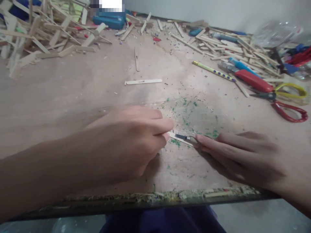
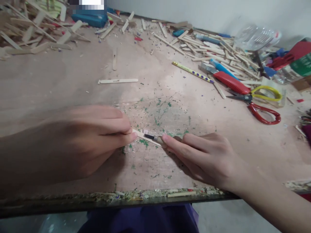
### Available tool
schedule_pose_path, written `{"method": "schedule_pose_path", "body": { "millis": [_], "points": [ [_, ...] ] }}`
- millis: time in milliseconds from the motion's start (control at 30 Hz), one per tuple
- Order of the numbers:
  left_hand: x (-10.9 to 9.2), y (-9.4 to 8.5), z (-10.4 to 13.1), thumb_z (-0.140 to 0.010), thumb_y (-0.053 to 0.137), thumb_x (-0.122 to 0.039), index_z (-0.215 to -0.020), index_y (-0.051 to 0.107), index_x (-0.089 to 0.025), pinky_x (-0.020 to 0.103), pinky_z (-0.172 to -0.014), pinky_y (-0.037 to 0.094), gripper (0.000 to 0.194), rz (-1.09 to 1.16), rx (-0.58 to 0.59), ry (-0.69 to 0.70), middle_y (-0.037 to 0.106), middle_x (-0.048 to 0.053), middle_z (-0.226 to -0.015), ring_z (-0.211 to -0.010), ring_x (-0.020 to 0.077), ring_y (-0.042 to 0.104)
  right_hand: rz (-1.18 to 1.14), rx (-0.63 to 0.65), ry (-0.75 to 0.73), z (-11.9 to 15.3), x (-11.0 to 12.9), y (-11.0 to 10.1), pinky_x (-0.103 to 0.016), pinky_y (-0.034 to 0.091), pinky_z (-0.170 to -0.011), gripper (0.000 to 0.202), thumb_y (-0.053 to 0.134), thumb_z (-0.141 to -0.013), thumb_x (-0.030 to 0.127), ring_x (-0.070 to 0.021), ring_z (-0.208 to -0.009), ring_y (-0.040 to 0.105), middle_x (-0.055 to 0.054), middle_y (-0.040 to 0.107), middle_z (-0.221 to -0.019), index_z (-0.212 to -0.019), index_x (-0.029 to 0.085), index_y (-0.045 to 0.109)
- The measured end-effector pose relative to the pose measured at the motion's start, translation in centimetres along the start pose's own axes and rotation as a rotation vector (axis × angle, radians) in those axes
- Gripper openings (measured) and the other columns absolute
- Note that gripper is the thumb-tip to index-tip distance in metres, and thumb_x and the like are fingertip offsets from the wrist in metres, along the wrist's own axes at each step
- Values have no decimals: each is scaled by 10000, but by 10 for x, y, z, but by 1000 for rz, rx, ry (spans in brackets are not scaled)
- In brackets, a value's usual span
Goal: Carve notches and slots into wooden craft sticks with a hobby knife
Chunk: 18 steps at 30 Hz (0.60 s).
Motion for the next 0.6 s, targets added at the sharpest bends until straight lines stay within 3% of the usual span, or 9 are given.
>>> {"method": "schedule_pose_path", "body": {
  "millis": [167, 300, 400, 600],
  "points": [
    [-1, -4, -2, -1184, 540, -65, -825, 712, -248, 491, -755, 364, 438, 4, -32, -1, 588, 30, -891, -805, 265, 502, -13, 20, 2, -2, -1, -1, -344, 443, -502, 309, 795, -1237, 131, -116, -525, 582, 104, 650, -736, -1536, 189, 750],
    [-1, -5, -4, -1192, 545, -46, -851, 729, -241, 465, -779, 449, 434, 68, -4, -18, 683, 36, -910, -846, 250, 603, -17, 14, 23, -6, -2, -5, -335, 464, -480, 251, 707, -1289, 165, -117, -513, 597, 99, 672, -747, -1533, 209, 740],
    [0, -6, -2, -1161, 616, -32, -938, 776, -226, 442, -819, 537, 336, 135, -71, -25, 748, 33, -956, -884, 240, 664, -43, 36, 50, -3, -3, -7, -329, 507, -477, 232, 608, -1336, 192, -124, -521, 652, 78, 719, -766, -1523, 220, 743],
    [0, 1, 2, -1268, 589, -104, -967, 762, -236, 380, -867, 651, 372, 129, -106, -24, 865, 54, -1096, -961, 214, 780, -267, 26, 178, 23, -8, -3, -393, 532, -550, 502, 480, -1308, 88, -170, -648, 746, -6, 831, -918, -1730, 196, 728]
  ]
}}
Point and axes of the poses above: each hand's wrist, its own z-axis away from the middle knuckle, its own y-axis out of the palm, x = y × z, the point moved 4 cm from there along -z, towards the middle knuckle
